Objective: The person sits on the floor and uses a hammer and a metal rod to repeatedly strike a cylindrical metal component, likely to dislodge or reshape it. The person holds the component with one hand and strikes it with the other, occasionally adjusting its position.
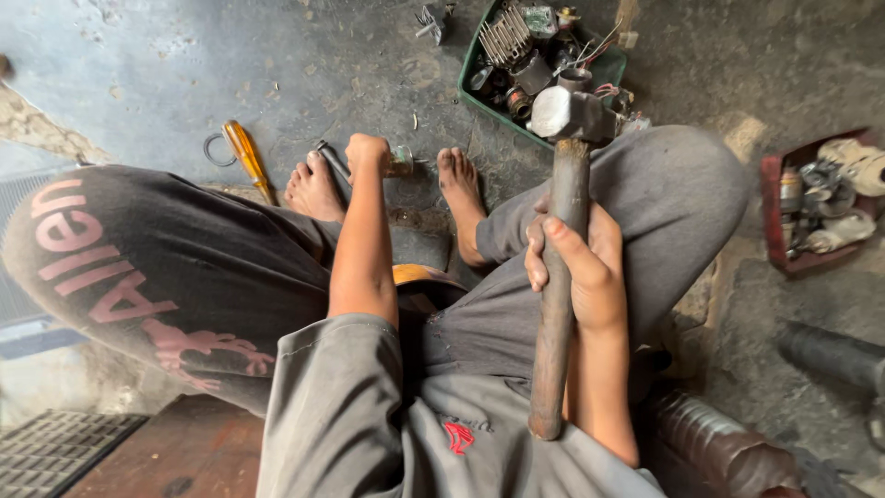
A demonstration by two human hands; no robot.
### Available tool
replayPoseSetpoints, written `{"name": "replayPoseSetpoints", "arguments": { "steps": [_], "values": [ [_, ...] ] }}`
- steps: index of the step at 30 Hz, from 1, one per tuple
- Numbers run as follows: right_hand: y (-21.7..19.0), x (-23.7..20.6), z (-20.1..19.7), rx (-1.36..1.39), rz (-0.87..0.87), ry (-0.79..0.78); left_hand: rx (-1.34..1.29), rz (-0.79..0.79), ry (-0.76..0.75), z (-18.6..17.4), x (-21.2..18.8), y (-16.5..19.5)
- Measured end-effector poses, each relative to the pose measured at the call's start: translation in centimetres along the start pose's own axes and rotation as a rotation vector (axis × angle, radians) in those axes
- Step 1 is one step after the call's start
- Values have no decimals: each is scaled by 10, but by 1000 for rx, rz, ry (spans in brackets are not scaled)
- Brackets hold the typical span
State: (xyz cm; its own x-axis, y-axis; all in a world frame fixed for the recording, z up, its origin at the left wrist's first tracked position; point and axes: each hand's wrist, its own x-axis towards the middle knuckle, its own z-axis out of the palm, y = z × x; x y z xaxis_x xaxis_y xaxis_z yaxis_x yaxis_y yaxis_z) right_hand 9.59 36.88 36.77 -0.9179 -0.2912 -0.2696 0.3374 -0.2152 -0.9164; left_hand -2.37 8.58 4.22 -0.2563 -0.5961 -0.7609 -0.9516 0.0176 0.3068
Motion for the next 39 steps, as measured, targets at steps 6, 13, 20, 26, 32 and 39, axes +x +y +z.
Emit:
{"name": "replayPoseSetpoints", "arguments": {
  "steps": [6, 13, 20, 26, 32, 39],
  "values": [
    [20, 1, -13, 16, 45, 74, -21, 72, 48, 10, 5, 7],
    [22, 4, -14, 85, 50, 42, -75, 107, 61, 22, 12, -3],
    [28, 7, -8, 45, 72, 39, 3, 115, 57, 20, 4, 9],
    [29, 15, -7, 69, 63, 29, -41, 183, 142, 24, 11, 0],
    [32, 17, -7, 85, 48, 17, 668, 522, 766, -31, 58, -36],
    [30, 24, 7, 121, 113, -75, 650, 269, 334, -72, 83, -58]
  ]
}}
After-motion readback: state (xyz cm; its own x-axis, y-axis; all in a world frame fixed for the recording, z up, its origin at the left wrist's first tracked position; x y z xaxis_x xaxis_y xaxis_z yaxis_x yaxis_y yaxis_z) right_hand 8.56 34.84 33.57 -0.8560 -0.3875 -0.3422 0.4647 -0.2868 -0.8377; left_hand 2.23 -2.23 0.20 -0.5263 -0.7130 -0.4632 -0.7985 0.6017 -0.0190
